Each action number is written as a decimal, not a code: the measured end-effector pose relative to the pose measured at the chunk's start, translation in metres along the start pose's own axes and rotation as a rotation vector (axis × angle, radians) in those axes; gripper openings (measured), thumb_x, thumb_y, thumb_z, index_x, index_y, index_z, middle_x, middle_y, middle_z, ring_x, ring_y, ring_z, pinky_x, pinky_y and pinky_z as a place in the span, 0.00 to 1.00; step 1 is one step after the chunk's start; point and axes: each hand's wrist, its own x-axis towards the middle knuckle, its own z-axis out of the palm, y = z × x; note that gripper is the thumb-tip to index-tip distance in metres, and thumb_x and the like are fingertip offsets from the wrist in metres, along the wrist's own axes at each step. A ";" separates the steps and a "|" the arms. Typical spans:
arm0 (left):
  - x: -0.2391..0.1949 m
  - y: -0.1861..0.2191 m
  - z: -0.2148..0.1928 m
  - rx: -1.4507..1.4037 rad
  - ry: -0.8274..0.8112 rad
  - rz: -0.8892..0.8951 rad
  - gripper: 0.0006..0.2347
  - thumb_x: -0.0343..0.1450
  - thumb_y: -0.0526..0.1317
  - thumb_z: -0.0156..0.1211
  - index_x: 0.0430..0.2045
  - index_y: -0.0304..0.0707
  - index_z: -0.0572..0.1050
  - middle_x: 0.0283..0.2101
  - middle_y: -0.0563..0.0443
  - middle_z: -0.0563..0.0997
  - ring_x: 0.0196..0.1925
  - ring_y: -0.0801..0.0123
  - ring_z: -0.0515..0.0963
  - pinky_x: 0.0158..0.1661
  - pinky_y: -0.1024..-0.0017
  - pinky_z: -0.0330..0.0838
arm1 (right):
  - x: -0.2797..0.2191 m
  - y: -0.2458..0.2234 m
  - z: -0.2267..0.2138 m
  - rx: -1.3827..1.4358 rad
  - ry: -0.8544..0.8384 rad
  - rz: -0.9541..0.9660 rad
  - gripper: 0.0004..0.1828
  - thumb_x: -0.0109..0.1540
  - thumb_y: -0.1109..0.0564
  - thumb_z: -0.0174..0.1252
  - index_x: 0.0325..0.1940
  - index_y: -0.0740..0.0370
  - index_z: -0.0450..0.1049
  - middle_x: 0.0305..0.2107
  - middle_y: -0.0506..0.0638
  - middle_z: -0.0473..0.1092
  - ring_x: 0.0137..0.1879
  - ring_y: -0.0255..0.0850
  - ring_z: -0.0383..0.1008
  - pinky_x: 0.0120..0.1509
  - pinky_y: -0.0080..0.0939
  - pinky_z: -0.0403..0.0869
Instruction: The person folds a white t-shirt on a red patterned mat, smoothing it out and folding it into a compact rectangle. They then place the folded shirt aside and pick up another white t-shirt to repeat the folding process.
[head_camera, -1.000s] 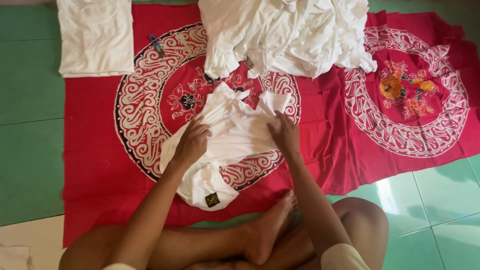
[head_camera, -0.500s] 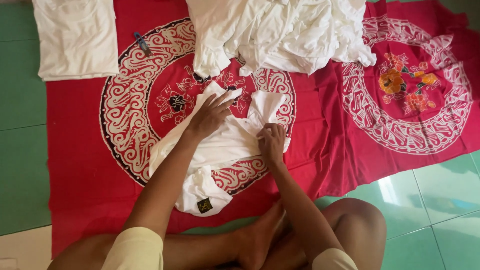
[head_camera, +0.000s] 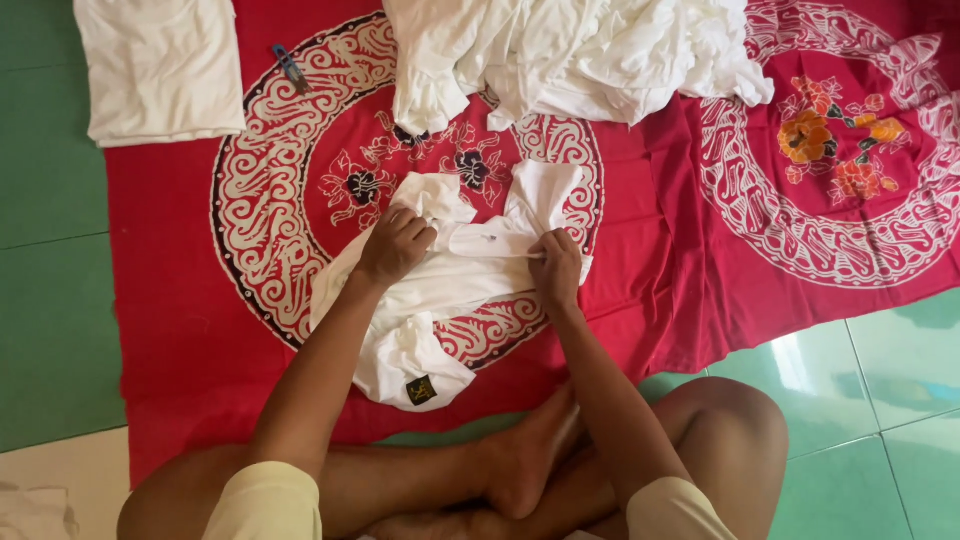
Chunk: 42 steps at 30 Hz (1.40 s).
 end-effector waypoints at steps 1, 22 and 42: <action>0.001 0.001 -0.006 -0.012 0.001 -0.004 0.06 0.68 0.32 0.61 0.21 0.43 0.72 0.27 0.53 0.69 0.36 0.61 0.75 0.44 0.61 0.75 | 0.000 -0.002 -0.001 0.013 0.006 0.019 0.09 0.51 0.67 0.60 0.27 0.54 0.71 0.27 0.50 0.66 0.33 0.53 0.70 0.41 0.50 0.70; 0.043 -0.023 -0.112 -0.728 0.548 -1.193 0.08 0.69 0.28 0.58 0.32 0.42 0.66 0.28 0.55 0.67 0.33 0.70 0.69 0.39 0.72 0.62 | 0.104 -0.015 -0.084 0.430 -0.059 0.374 0.03 0.61 0.60 0.67 0.38 0.56 0.81 0.27 0.49 0.74 0.37 0.39 0.71 0.46 0.40 0.69; -0.035 -0.057 -0.210 -0.094 0.244 -0.579 0.08 0.70 0.24 0.58 0.35 0.35 0.82 0.39 0.46 0.81 0.43 0.52 0.83 0.44 0.62 0.78 | 0.155 -0.025 -0.127 0.129 -0.384 -0.037 0.09 0.57 0.61 0.69 0.41 0.64 0.80 0.29 0.63 0.74 0.38 0.58 0.74 0.43 0.53 0.69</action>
